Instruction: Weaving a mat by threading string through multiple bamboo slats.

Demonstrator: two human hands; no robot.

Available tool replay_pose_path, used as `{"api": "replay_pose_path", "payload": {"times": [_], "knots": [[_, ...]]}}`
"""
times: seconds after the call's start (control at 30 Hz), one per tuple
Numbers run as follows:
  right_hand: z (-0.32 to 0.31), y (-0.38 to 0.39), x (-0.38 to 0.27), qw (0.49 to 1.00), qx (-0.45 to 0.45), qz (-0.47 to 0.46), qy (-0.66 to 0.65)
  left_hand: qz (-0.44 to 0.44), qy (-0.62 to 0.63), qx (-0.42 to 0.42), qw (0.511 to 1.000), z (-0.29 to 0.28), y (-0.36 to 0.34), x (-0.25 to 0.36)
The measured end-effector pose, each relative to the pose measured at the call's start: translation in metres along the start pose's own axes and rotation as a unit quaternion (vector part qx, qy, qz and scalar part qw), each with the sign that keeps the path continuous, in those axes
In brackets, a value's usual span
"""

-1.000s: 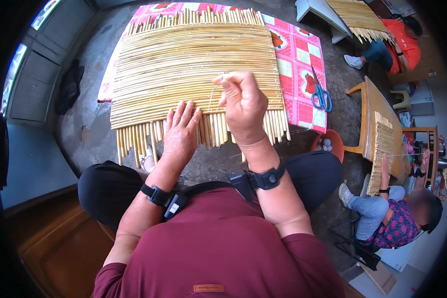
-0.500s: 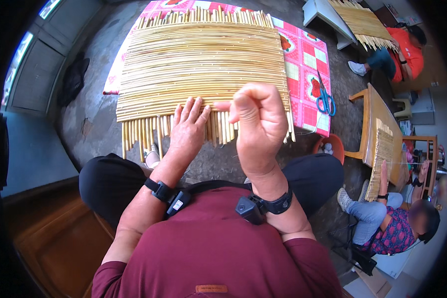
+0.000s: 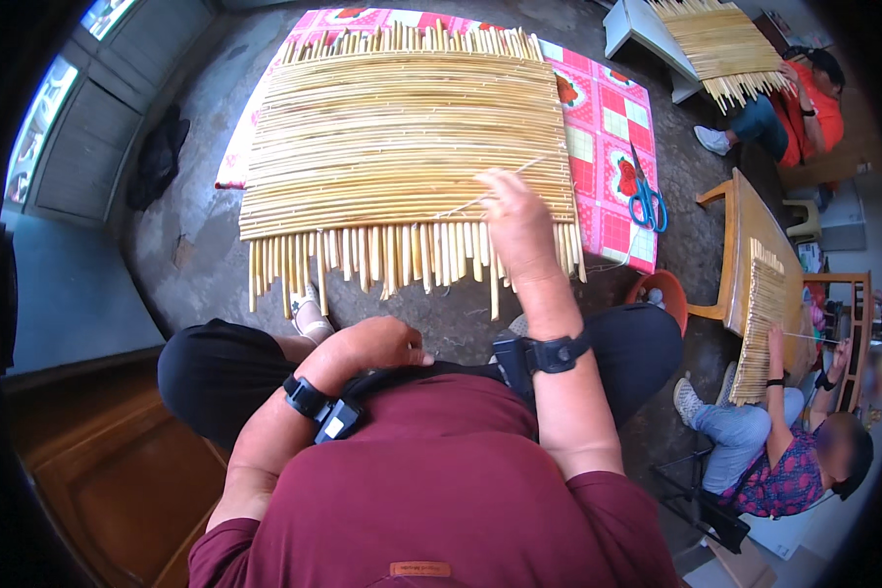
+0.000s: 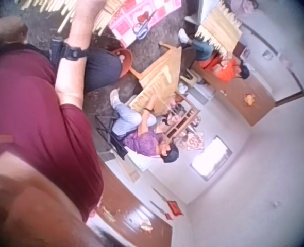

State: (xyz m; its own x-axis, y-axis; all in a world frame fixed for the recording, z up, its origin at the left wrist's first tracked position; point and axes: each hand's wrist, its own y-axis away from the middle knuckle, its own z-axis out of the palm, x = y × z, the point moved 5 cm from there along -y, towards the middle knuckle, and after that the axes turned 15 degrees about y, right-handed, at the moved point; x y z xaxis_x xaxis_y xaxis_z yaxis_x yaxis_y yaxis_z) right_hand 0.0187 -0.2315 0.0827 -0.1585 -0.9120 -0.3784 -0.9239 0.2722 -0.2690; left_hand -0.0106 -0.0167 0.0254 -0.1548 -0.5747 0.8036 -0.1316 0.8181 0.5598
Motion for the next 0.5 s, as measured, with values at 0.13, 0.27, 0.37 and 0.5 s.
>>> {"api": "replay_pose_path", "payload": {"times": [0.13,0.27,0.37,0.5], "knots": [[0.035,0.013,-0.021,0.994,0.005,-0.043,0.104,0.097,0.058,0.048,0.992,-0.030,0.015,0.036],[0.036,0.013,-0.020,0.999,0.037,0.004,0.029,0.244,-0.005,0.407,0.880,-0.094,0.015,0.041],[0.037,0.015,-0.016,0.998,-0.031,0.033,0.038,0.202,-0.169,0.493,0.829,-0.121,0.003,0.032],[0.017,0.020,-0.013,0.996,-0.057,0.073,-0.001,0.105,-0.279,0.503,0.811,-0.125,-0.028,0.030]]}}
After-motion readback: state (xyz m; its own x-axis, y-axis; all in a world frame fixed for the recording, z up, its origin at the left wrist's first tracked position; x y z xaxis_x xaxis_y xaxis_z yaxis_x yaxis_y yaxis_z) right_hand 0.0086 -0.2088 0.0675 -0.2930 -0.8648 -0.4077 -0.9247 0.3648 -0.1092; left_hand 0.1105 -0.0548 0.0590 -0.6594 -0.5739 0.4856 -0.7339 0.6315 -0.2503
